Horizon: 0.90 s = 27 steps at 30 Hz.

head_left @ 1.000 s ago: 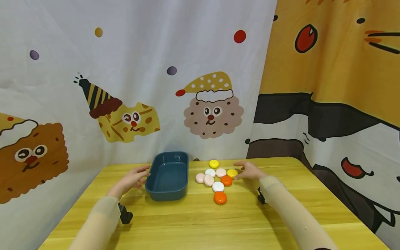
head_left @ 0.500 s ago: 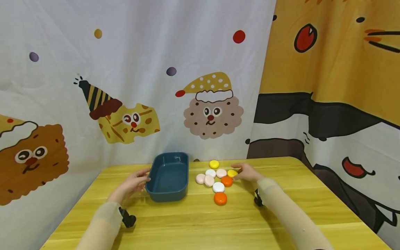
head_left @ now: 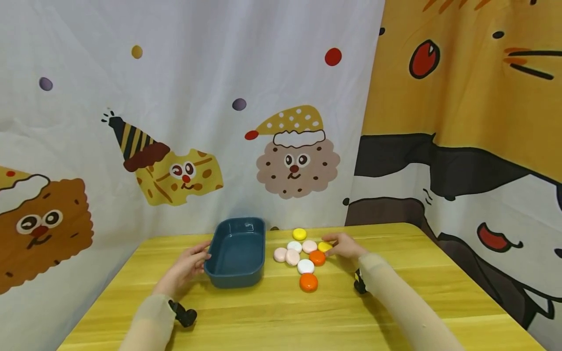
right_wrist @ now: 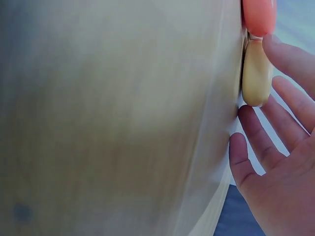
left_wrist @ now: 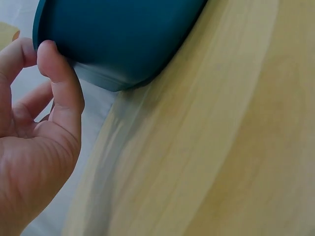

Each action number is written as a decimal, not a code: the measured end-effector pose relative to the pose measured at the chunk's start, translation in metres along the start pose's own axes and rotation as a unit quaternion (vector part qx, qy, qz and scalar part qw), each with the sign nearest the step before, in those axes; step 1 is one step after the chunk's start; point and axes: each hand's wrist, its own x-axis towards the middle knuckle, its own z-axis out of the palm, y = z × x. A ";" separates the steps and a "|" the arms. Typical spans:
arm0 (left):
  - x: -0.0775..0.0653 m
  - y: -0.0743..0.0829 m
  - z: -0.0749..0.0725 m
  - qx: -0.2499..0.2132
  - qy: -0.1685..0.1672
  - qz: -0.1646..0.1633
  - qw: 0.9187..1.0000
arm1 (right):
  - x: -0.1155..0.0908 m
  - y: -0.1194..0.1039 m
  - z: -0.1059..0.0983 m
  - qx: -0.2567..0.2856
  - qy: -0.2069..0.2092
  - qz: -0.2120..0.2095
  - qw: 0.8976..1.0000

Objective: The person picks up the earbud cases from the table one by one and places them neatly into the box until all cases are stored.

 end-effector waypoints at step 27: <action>-0.002 -0.014 -0.005 -0.096 -0.035 0.023 0.994 | 0.009 0.007 0.005 -0.011 0.021 0.034 0.999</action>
